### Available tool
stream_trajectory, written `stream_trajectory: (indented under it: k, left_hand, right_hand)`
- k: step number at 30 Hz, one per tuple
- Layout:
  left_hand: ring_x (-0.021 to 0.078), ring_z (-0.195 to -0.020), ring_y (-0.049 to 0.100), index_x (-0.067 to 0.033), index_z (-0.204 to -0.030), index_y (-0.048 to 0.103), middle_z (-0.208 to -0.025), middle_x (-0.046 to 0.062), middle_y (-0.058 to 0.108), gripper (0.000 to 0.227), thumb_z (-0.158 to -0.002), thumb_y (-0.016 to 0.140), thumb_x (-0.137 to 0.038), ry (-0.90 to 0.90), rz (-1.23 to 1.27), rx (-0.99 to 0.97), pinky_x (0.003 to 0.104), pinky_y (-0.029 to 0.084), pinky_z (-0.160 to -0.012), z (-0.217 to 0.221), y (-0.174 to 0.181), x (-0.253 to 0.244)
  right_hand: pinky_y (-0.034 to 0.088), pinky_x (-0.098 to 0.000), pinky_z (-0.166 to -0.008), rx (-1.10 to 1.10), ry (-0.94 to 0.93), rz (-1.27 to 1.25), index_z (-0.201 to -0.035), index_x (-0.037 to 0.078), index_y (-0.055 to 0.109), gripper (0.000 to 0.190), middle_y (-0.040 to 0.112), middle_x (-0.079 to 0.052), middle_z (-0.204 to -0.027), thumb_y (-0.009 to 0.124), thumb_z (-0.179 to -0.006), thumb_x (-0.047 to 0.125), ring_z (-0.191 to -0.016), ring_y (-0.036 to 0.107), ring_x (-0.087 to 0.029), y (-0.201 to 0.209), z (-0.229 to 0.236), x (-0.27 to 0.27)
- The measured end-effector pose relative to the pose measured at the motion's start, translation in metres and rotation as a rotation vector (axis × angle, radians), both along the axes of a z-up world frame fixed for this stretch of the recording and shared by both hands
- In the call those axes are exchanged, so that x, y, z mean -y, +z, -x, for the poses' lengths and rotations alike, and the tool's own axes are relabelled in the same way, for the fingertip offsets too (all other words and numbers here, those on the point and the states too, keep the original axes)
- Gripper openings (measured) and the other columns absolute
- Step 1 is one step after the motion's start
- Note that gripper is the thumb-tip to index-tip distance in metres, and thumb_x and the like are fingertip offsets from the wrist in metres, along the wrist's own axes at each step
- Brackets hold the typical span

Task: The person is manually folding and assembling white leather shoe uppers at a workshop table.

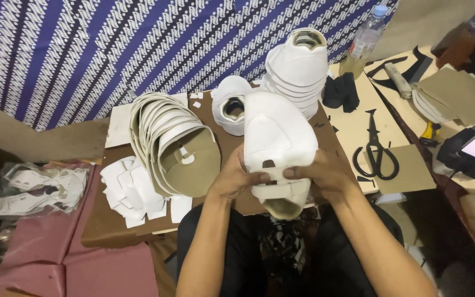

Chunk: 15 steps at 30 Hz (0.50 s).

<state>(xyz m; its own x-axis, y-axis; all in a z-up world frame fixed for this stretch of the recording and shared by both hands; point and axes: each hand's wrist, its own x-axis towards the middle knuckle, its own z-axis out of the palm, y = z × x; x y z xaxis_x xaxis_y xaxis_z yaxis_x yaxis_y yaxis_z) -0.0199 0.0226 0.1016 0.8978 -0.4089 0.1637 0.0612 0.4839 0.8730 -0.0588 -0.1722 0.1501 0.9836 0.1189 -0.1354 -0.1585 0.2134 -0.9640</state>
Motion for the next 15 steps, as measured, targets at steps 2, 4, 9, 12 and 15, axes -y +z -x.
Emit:
stream_trajectory:
  k: [2, 4, 9, 12, 15]
  left_hand:
    - [0.0282, -0.104, 0.069, -0.0016, -0.126, 0.063, -0.11, 0.015, 0.074, 0.08, -0.051, 0.09, 0.01, -0.04, 0.036, -0.003, 0.042, 0.056, -0.09, 0.0, -0.003, 0.0]
    - [0.0298, -0.104, 0.07, -0.0002, -0.125, 0.063, -0.109, 0.017, 0.074, 0.079, -0.051, 0.089, 0.012, -0.083, 0.075, -0.011, 0.043, 0.057, -0.09, -0.001, -0.009, 0.0]
    - [0.0338, -0.102, 0.069, 0.0021, -0.125, 0.065, -0.109, 0.021, 0.073, 0.081, -0.048, 0.086, 0.018, -0.148, 0.092, -0.067, 0.045, 0.058, -0.088, 0.006, 0.005, -0.002]
    - [0.0367, -0.105, 0.068, 0.0017, -0.125, 0.065, -0.108, 0.021, 0.073, 0.084, -0.045, 0.086, 0.017, -0.15, 0.178, 0.01, 0.046, 0.056, -0.091, 0.004, -0.001, -0.004]
    - [0.0391, -0.108, 0.065, 0.0076, -0.128, 0.061, -0.111, 0.025, 0.071, 0.093, -0.039, 0.082, 0.025, -0.159, 0.21, 0.069, 0.05, 0.053, -0.094, -0.001, -0.027, 0.0]
  right_hand:
    - [0.06, -0.0492, -0.082, 0.04, 0.039, -0.083, -0.108, -0.007, 0.071, 0.057, 0.077, -0.021, -0.096, 0.09, -0.054, -0.003, -0.092, 0.073, -0.036, 0.025, 0.007, -0.013]
    - [0.061, -0.0509, -0.079, 0.075, 0.075, -0.163, -0.105, -0.006, 0.071, 0.054, 0.077, -0.024, -0.094, 0.09, -0.054, -0.004, -0.088, 0.075, -0.038, 0.036, 0.013, -0.021]
    - [0.061, -0.0528, -0.077, 0.102, 0.167, -0.384, -0.102, -0.004, 0.07, 0.041, 0.076, -0.02, -0.088, 0.082, -0.063, -0.006, -0.084, 0.076, -0.037, 0.014, 0.012, -0.017]
    - [0.058, -0.0593, -0.084, 0.146, 0.295, -0.531, -0.111, -0.008, 0.067, 0.045, 0.076, -0.026, -0.098, 0.077, -0.067, -0.009, -0.095, 0.074, -0.042, -0.012, 0.007, -0.02]
    - [0.056, -0.0628, -0.09, 0.166, 0.389, -0.569, -0.115, -0.006, 0.068, 0.045, 0.076, -0.025, -0.104, 0.073, -0.07, -0.01, -0.1, 0.073, -0.042, -0.002, 0.007, -0.021]
